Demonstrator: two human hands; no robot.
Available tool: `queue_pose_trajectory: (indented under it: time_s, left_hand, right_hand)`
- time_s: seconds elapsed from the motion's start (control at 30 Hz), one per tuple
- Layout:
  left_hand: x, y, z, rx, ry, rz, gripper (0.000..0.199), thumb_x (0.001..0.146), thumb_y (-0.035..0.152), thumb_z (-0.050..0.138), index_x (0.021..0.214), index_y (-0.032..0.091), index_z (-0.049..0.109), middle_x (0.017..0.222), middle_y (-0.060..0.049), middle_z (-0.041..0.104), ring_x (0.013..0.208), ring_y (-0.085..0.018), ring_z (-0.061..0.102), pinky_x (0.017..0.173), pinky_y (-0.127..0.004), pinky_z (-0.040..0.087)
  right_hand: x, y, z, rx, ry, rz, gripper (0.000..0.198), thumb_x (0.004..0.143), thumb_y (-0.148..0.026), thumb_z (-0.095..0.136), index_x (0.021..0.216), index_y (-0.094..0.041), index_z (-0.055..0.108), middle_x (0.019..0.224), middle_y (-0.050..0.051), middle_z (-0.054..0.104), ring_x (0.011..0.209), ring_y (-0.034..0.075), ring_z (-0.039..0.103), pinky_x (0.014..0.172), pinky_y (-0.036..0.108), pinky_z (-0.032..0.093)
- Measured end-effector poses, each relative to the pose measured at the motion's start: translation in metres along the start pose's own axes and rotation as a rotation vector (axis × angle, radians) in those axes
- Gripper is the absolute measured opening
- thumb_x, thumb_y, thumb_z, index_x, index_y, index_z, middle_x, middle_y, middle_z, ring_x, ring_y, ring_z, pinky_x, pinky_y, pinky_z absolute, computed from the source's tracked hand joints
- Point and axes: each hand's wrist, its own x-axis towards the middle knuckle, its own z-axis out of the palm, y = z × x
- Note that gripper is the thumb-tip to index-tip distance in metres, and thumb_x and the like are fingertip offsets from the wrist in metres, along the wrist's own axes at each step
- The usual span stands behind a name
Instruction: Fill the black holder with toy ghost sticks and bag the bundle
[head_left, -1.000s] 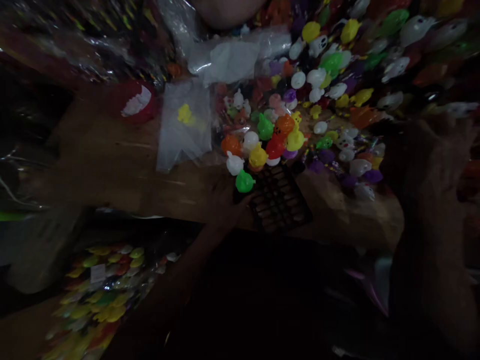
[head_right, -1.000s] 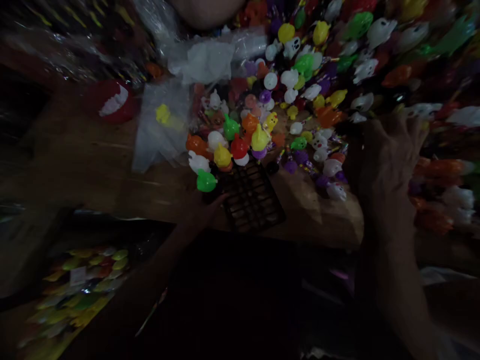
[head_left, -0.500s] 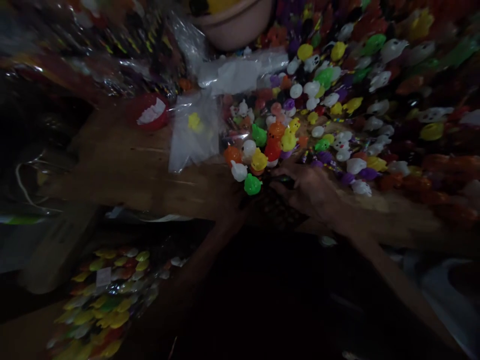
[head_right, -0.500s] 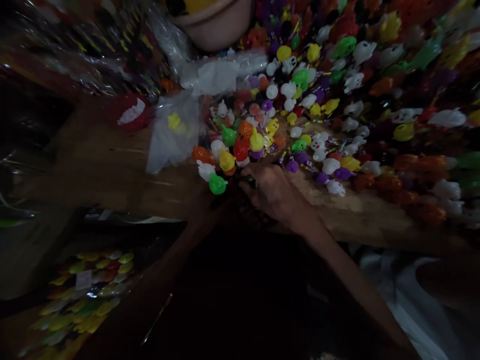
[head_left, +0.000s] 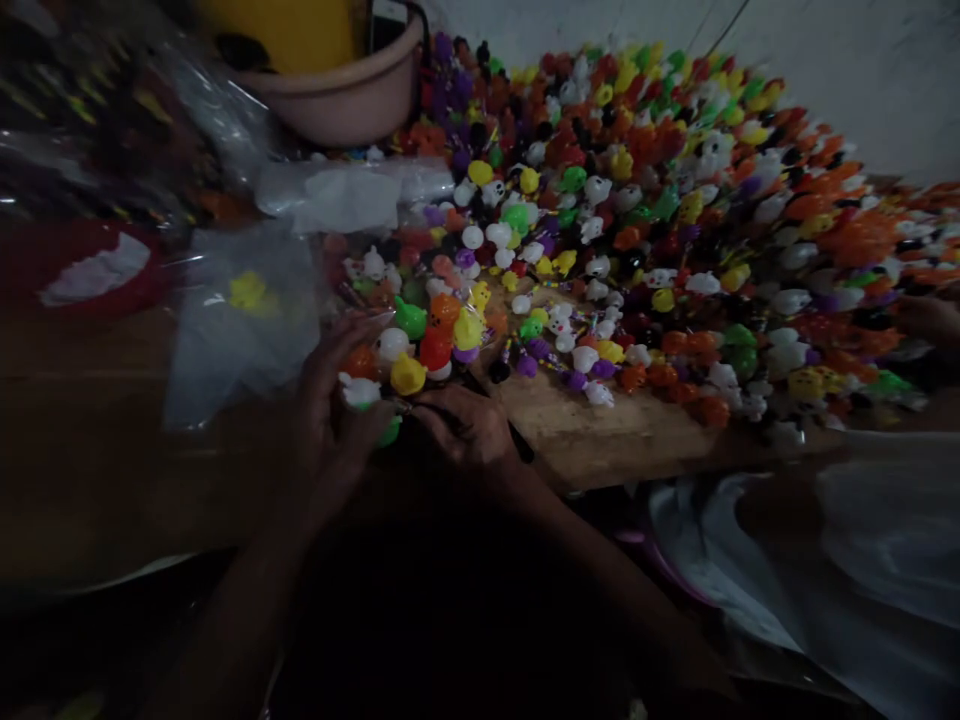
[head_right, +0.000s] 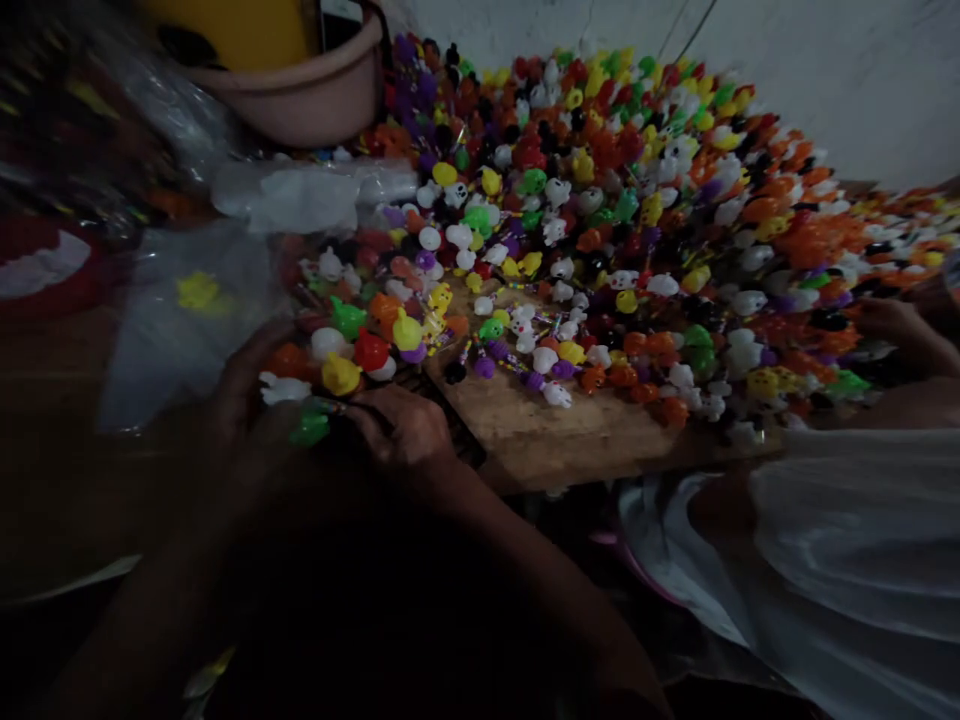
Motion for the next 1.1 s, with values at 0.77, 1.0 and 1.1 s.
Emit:
queue_pose_trajectory:
  time_s: [0.77,1.0,1.1]
  left_hand:
    - [0.013,0.027,0.004,0.225,0.028,-0.180,0.009,0.084,0.024,0.063,0.088,0.024,0.070,0.116,0.001,0.072,0.121,-0.026,0.063,0.112,-0.046,0.049]
    - [0.014,0.011,-0.002,0.275,-0.044,-0.106,0.014,0.088,0.022,0.058,0.093,0.023,0.071,0.126,-0.003,0.068,0.122,-0.022,0.062,0.110,-0.039,0.050]
    - [0.013,0.009,-0.002,0.262,-0.043,-0.101,0.017,0.089,0.022,0.058,0.095,0.023,0.074,0.129,-0.004,0.067,0.123,-0.022,0.062,0.109,-0.038,0.050]
  right_hand:
    - [-0.030,0.063,-0.128,-0.874,0.009,0.237,0.032,0.095,-0.020,0.052,0.124,-0.019,0.066,0.115,0.015,0.066,0.108,0.031,0.057,0.097,0.049,0.045]
    - [-0.015,0.029,-0.118,-0.688,0.116,0.100,0.022,0.095,-0.029,0.054,0.108,-0.018,0.067,0.098,0.016,0.065,0.080,0.024,0.061,0.071,0.039,0.048]
    - [-0.027,0.015,-0.114,-0.343,0.297,0.168,0.015,0.090,-0.037,0.065,0.096,-0.024,0.065,0.088,0.009,0.066,0.077,0.024,0.064,0.071,0.040,0.052]
